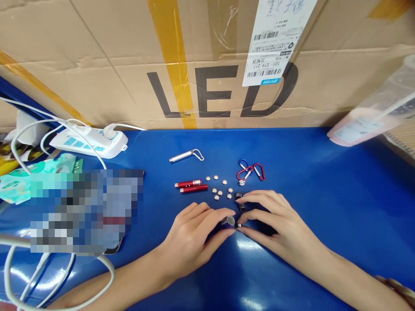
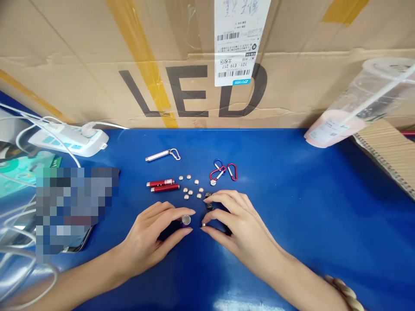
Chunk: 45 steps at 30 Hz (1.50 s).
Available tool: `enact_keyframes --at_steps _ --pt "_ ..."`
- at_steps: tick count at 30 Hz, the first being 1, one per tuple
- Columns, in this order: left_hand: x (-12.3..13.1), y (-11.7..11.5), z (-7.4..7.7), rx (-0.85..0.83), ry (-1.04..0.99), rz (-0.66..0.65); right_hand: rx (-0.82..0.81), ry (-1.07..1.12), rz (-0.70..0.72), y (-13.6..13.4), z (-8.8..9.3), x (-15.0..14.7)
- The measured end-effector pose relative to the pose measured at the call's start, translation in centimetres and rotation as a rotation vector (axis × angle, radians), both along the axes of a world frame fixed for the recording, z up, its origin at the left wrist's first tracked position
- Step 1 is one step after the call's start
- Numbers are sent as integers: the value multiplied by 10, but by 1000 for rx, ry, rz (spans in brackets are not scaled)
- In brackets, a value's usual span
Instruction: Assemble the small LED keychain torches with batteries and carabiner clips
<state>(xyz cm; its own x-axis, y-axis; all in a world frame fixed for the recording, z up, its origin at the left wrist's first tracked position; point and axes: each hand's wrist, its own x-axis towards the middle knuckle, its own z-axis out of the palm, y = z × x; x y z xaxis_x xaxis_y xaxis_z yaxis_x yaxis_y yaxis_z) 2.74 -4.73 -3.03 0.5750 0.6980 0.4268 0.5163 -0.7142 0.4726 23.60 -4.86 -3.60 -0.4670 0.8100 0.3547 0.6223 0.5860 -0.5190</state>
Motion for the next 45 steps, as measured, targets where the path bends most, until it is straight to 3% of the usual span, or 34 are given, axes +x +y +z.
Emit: enact_keyframes --at_steps 11,23,36,45 --pt "1 2 0 9 21 -87 280 166 -80 -7 19 -2" --pt "2 1 1 48 36 -127 155 333 75 -7 18 -5" --pt "0 -1 2 71 -11 -126 96 413 94 -9 21 -10" --pt "-3 -2 -7 41 -47 -119 75 423 114 -9 22 -13"
